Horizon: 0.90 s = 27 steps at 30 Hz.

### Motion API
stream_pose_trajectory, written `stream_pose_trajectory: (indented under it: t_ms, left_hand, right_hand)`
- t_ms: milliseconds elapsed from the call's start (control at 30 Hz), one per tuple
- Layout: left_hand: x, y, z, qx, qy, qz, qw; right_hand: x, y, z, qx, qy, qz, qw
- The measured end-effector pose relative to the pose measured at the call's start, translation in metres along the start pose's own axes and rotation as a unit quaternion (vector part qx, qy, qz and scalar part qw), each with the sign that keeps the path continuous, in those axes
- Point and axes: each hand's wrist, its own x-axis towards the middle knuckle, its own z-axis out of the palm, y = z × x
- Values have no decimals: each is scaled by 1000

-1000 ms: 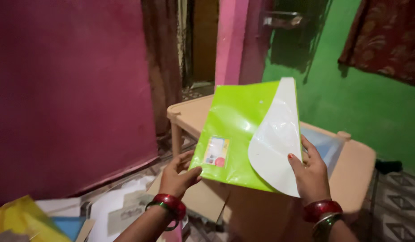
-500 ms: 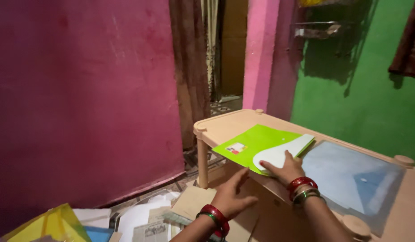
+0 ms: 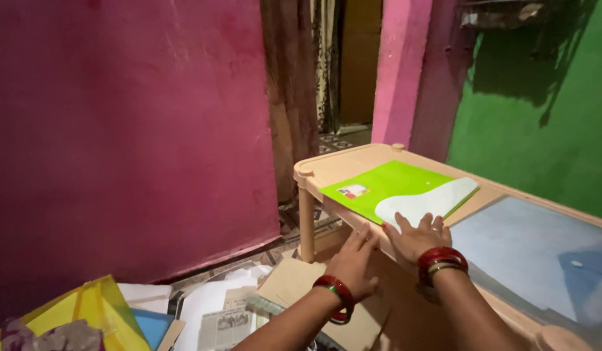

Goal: The person sits on the floor and wipes the surface of a green folder with a cloth. They then place papers into the folder and set it aside. Next, they wipe a yellow folder and insert papers into it as well.

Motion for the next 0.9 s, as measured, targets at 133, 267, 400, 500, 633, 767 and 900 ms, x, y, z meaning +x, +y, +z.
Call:
stream_pose_trajectory:
  t_ms: [133,267,400,500,633,767,900]
  left_hand:
    - [21,-20,7,34,20,-42,998]
    - [27,-33,5,11,128,-24,991]
    - [24,-29,0,-16,86,-16,996]
    - [22,-24,-4,-23,108,-7,994]
    - [25,-24,-4,-28,98,-40,994]
    - [25,-29,-2,-19,112,-24,993]
    - [25,-33,-4,34,90,-28,995]
  right_hand:
    - [13,-14,6,16,-1,42,999]
    - [27,-21,-2,29,-13,41,999]
    - [26,-30,-13,20,-30,40,999]
    - [18,-35,-17,26,-6,41,999]
    - [13,-40,-13,8,124,-9,992]
    - [6,-40,-8,13,217,-113,970]
    - [-2,-43,-14,-1,239,-120,964]
